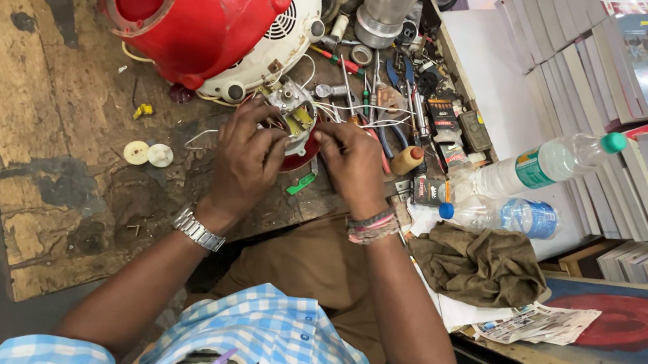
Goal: The person sits on the floor and repairs a small electrical motor by hand. They use a screwdriver to adjust internal components and manipulate wires connected to the motor.
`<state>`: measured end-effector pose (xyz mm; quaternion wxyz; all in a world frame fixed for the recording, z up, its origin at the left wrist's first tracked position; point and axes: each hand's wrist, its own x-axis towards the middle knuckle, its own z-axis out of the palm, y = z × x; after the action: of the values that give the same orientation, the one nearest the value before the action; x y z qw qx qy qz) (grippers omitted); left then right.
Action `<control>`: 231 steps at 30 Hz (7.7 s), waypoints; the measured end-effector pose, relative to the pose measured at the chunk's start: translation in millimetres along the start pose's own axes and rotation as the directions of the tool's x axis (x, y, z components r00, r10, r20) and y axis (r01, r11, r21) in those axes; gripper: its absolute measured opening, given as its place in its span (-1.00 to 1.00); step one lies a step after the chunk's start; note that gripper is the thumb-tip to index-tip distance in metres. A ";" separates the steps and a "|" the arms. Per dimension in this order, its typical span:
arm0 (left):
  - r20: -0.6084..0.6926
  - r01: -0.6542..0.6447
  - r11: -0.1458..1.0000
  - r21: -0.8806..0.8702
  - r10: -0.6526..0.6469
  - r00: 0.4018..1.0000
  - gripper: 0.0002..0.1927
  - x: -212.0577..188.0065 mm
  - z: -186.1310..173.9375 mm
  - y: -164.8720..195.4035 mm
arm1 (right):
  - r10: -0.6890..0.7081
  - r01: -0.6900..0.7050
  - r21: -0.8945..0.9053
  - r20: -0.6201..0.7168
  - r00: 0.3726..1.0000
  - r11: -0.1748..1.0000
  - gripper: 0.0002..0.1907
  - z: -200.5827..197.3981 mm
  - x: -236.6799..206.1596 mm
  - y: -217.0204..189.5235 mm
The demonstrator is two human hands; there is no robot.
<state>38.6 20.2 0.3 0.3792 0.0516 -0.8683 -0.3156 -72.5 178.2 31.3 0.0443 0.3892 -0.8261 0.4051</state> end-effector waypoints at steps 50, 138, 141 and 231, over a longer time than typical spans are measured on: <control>-0.183 -0.096 0.991 0.094 0.112 0.977 -0.88 -12.2 40.4 -8.2 | -0.266 0.342 -0.444 0.225 0.937 0.828 -0.80 14.8 23.3 -0.3; -0.119 -0.103 0.976 0.192 0.127 0.985 -0.90 -4.1 33.4 -1.7 | -0.008 0.120 -0.331 0.320 0.947 0.936 -0.72 -13.2 46.1 25.3; -0.095 -0.104 0.980 0.168 0.121 0.988 -0.88 -3.7 31.3 -1.4 | -0.322 0.520 -0.419 0.458 0.829 0.744 -0.71 -23.6 45.0 18.7; -0.148 -0.107 0.970 0.217 0.141 0.979 -0.89 -4.6 40.2 -8.8 | -0.005 0.204 -0.411 0.436 0.900 0.888 -0.74 7.8 54.6 10.3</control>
<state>12.7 35.2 -28.4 0.4603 0.0617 -0.8643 -0.1934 -115.4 143.3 40.8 -0.0252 0.4917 -0.8638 0.1072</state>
